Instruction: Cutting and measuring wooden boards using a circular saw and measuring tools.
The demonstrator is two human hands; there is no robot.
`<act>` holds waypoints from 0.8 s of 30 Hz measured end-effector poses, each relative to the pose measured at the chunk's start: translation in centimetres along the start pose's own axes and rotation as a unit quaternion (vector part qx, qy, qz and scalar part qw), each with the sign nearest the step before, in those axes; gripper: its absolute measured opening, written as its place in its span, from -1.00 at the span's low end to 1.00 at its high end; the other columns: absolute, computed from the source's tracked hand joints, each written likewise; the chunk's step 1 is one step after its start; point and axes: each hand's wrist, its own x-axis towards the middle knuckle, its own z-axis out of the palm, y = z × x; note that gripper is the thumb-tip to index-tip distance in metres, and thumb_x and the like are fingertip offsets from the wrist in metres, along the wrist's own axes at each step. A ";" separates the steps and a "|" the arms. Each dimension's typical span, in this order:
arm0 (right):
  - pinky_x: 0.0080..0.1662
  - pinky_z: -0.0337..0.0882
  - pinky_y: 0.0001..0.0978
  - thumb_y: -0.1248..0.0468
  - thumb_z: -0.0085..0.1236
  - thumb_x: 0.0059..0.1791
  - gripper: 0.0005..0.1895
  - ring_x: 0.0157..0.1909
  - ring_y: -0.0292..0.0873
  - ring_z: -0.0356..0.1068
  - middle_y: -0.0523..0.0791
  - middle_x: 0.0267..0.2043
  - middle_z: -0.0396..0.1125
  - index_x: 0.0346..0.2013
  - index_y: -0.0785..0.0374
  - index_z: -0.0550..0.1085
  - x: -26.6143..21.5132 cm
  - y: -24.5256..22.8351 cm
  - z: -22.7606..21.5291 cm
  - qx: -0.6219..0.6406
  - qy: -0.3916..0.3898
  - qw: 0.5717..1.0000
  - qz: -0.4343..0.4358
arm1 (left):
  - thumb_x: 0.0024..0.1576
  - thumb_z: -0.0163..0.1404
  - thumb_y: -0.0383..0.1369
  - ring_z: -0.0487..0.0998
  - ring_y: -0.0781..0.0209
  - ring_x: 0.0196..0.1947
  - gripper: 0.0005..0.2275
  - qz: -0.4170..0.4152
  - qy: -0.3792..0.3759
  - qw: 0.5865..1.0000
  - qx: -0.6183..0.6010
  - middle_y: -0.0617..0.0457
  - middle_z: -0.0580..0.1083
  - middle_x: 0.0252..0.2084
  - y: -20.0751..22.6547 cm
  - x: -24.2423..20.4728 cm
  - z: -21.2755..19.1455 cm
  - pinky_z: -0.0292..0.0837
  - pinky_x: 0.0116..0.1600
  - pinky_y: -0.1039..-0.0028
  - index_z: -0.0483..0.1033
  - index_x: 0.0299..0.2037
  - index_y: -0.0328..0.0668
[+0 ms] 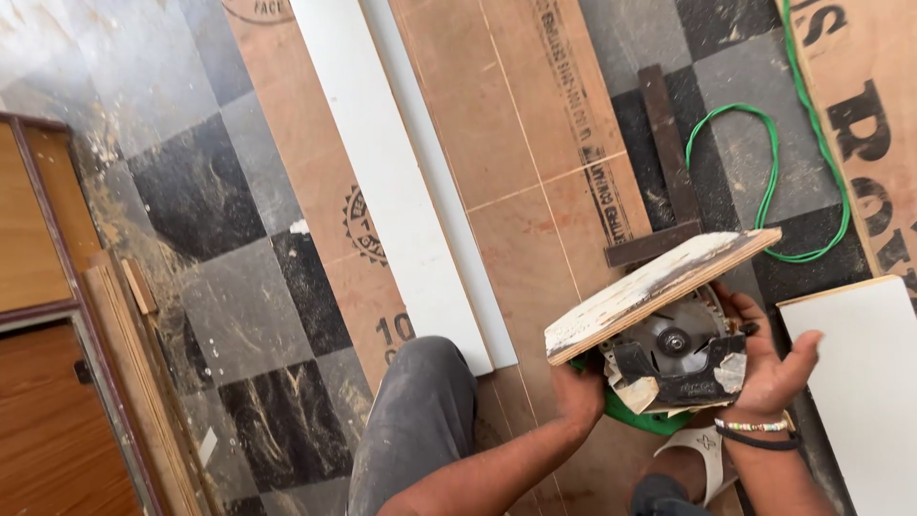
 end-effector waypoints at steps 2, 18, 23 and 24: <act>0.45 0.19 0.00 -0.57 -0.15 -0.04 0.00 0.38 0.04 0.23 0.08 0.38 0.22 0.20 0.28 0.32 0.7 1.3 -3.2 0.011 0.016 1.000 0.002 | 0.16 0.03 -0.38 0.60 -0.01 -0.16 -0.74 0.005 0.014 0.999 -0.036 -0.18 0.58 -0.14 -2.6 0.3 1.1 0.49 -0.02 0.22 0.49 0.00 -0.35; 0.11 0.37 -0.23 -0.17 -0.27 0.16 -0.45 -0.01 -0.03 0.35 0.09 0.01 0.40 -0.17 0.27 0.39 0.8 1.7 7.9 -0.169 -0.001 0.985 0.035 | 0.24 -0.22 -0.14 0.60 0.16 -0.12 -0.61 -0.231 0.000 0.912 -0.338 0.05 0.63 -0.14 -14.3 -2.2 4.8 0.49 0.03 0.29 0.61 -0.07 -0.22; 0.08 0.33 -0.30 0.10 -0.11 0.17 -0.67 0.01 -0.11 0.36 0.02 -0.02 0.39 -0.03 0.30 0.46 2.1 3.9 12.1 -0.509 -0.165 0.835 -0.123 | 0.25 -0.11 -0.07 0.52 0.00 -0.21 -0.67 -0.385 -0.019 0.769 -0.510 -0.03 0.50 -0.26 -19.4 -2.3 8.8 0.52 -0.04 0.07 0.51 -0.16 -0.18; 0.08 0.34 -0.31 0.11 -0.09 0.16 -0.67 0.01 -0.13 0.39 0.00 -0.06 0.42 -0.05 0.31 0.48 2.5 4.3 13.3 -0.564 -0.181 0.794 -0.135 | 0.24 -0.08 -0.08 0.52 -0.02 -0.22 -0.70 -0.397 -0.011 0.749 -0.531 -0.03 0.48 -0.27 -20.1 -1.9 10.0 0.53 -0.06 0.05 0.48 -0.18 -0.16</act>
